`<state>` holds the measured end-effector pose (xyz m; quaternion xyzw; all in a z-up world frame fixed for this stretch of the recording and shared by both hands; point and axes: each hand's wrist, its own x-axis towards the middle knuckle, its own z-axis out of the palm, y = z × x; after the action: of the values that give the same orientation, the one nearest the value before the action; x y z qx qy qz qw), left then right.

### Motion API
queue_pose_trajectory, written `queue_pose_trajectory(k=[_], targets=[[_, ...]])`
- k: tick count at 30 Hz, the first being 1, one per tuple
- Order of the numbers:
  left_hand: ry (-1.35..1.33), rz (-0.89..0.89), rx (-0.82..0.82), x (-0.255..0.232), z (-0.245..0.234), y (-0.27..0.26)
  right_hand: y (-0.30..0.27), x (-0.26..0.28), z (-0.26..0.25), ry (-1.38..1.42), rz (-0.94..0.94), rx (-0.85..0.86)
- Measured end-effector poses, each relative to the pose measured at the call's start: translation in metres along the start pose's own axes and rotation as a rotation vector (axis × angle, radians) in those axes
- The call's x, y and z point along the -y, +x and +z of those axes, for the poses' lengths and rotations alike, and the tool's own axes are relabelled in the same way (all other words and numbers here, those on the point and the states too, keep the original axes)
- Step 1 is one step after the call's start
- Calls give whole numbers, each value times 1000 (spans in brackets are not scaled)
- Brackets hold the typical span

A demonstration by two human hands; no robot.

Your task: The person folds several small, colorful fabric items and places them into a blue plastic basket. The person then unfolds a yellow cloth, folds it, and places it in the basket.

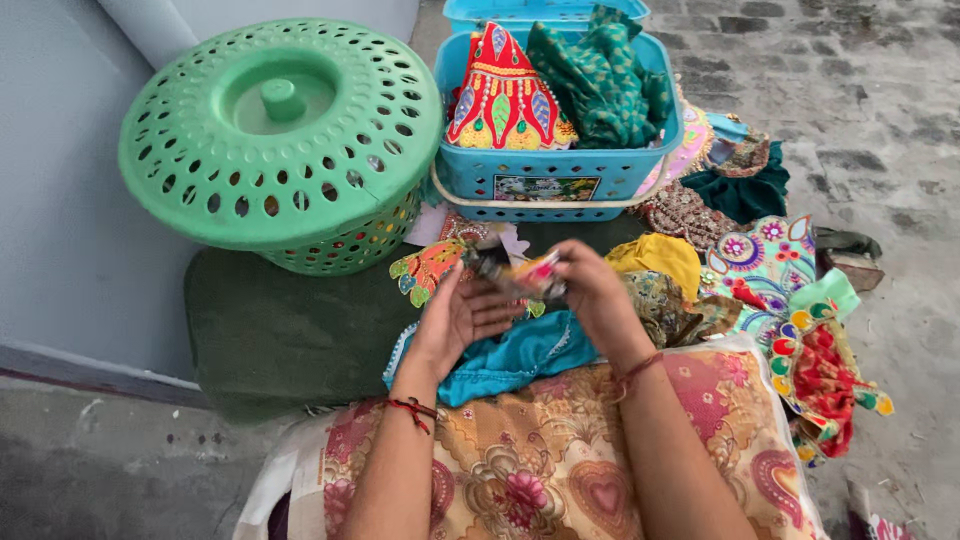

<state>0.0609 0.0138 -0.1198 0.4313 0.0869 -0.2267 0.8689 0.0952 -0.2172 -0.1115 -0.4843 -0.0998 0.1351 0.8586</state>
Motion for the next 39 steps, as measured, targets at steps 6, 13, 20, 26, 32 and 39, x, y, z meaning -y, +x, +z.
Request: queue_pose_trajectory(k=[6, 13, 20, 26, 32, 39], targets=[[-57, 246, -54, 9, -7, 1, -7, 1, 22, -458, 51, 170], [43, 178, -57, 20, -15, 14, -4, -7, 24, -440, -96, 108], [-36, 41, 238, 18, 9, 1, -2, -8, 28, -649, -330, -206], [238, 178, 238, 23, 24, -3, -8, -2, 44, -1099, -540, -361], [121, 189, 157, 25, 31, 3, -11, 1, 45, -1181, -286, -435], [41, 197, 162, 19, 25, 2, -4, -1, 32, -767, -266, -352]])
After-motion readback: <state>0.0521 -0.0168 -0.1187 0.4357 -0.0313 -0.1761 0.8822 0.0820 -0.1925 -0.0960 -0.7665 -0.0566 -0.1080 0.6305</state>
